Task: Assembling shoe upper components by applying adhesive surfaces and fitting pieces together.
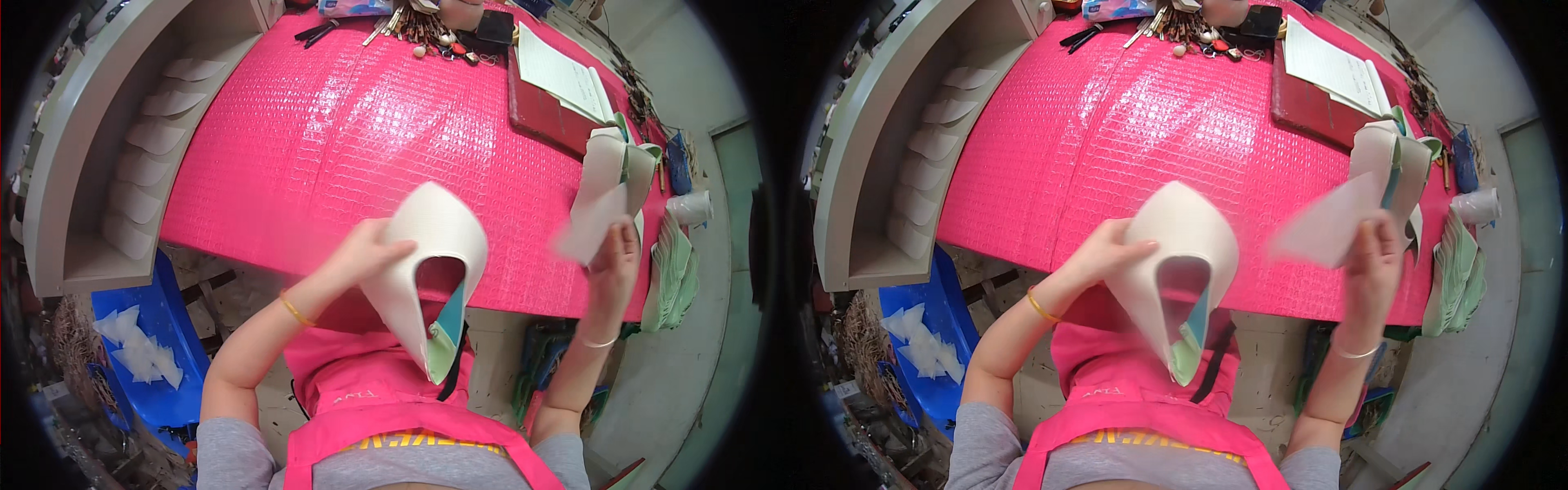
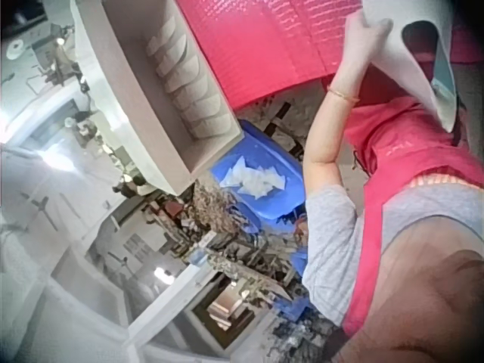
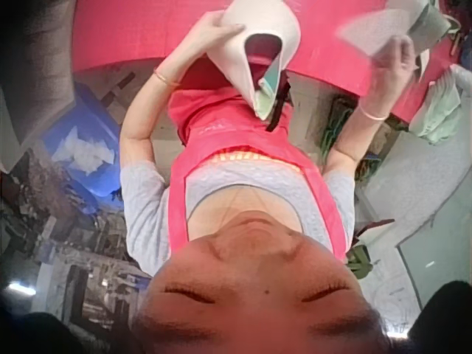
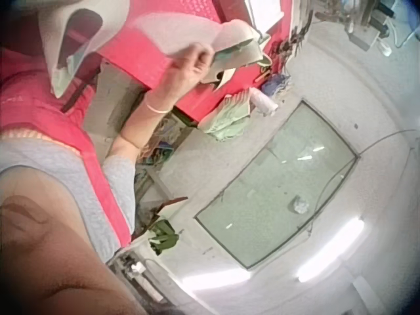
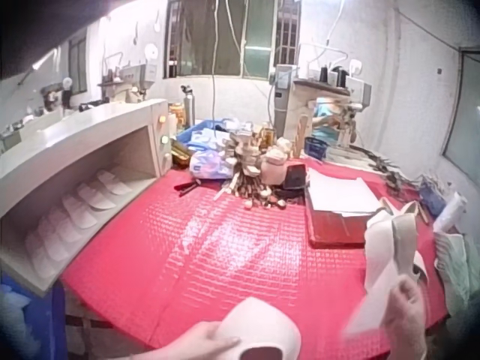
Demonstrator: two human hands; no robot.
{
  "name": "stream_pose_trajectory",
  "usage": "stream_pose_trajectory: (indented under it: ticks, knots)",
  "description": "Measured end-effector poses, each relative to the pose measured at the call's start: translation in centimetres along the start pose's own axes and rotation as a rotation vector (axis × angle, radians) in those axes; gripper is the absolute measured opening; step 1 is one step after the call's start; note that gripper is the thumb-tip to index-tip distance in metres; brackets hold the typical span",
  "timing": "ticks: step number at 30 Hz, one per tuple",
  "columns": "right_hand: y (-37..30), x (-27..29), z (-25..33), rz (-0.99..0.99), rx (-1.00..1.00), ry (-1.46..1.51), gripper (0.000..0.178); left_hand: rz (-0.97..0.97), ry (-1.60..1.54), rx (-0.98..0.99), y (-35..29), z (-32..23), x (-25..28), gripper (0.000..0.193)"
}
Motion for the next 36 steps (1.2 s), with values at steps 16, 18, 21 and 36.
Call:
stream_pose_trajectory:
  ticks: [16, 18, 21, 36]
  knots:
    - [-3.9, -23.1, -10.6, 0.511, -0.730, 0.353, 0.028, -0.312, 1.087, -0.503, -7.4, -3.5, 3.5, 0.025]
    - [-1.7, -23.4, -9.8, 0.490, -0.354, -0.200, 0.027, -0.353, -0.122, 0.064, -5.9, 0.4, 8.4, 0.027]
    - [-2.0, -24.1, -8.8, 0.452, -0.503, -0.242, 0.024, -0.375, -0.245, 0.064, -6.1, 0.4, 9.4, 0.025]
    - [-0.6, -23.5, -7.3, 0.333, -0.129, -0.570, 0.023, -0.449, 0.018, 0.157, -5.3, -0.5, 8.7, 0.018]
Point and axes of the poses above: each hand's wrist, its own y-axis towards the middle knuckle, its own x-axis out of the back of the hand, z = x × y, the point moved 9 cm from there along y, towards the middle knuckle, and after that the axes turned 15 degrees about -y, right-handed, at the moved point
